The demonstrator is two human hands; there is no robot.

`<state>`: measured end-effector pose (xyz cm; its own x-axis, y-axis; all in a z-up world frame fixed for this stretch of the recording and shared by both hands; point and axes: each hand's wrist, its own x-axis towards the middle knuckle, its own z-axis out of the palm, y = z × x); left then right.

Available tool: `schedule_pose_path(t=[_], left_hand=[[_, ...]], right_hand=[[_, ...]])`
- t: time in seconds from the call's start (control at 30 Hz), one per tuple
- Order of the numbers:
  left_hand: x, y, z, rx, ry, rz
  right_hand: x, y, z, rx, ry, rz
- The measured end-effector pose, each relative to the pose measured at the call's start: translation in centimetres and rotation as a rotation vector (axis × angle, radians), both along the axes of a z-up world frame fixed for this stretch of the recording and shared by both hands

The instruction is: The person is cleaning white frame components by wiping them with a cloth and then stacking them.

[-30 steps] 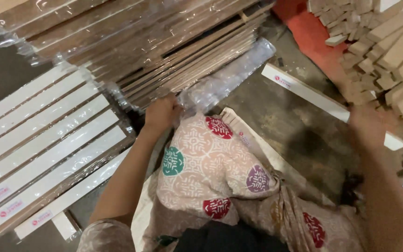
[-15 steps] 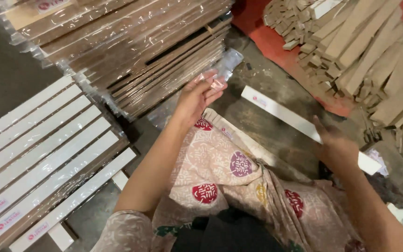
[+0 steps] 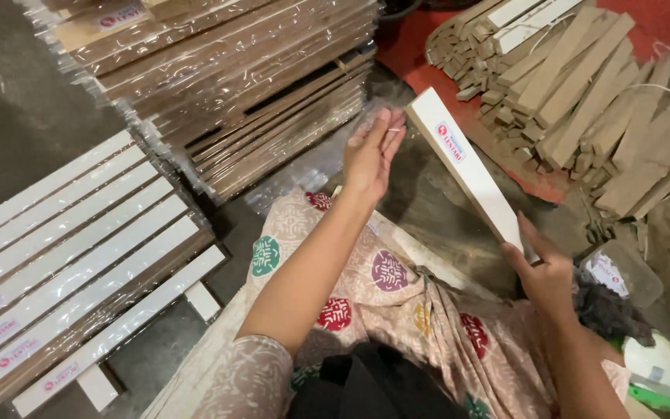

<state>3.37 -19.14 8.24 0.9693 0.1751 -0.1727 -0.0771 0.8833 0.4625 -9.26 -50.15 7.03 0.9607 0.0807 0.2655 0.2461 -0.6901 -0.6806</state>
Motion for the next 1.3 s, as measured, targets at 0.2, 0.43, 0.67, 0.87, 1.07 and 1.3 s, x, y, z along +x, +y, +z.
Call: schedule_pose_path(t=[0.2,0.43,0.67,0.87,1.07,1.3], left_hand=[[-0.6,-0.9,1.6,-0.036,0.058,0.036],[-0.3,-1.5,0.8,0.068,0.003,0.087],[-2.1,-0.4,2.6,0.736,-0.244,0.193],[-0.8,1.4,2.1,1.007,-0.229,0.087],[-0.5,2.6,0.9,0.795,-0.384,-0.137],[0.3,-0.2,-0.8,0.709,-0.604,-0.34]], right_hand=[[-0.1,0.3,0.4,0.117,0.042,-0.021],[0.2,-0.8,-1.1,0.018,-0.035,-0.017],[0.4,-2.9,-2.4,-0.413,-0.4,-0.057],[0.8,-4.2,-2.6,-0.712,-0.548,-0.145],[1.0,-2.8,-3.7,-0.455,-0.377,-0.1],[2.5,-0.2,-8.8,-0.187,0.052,-0.029]])
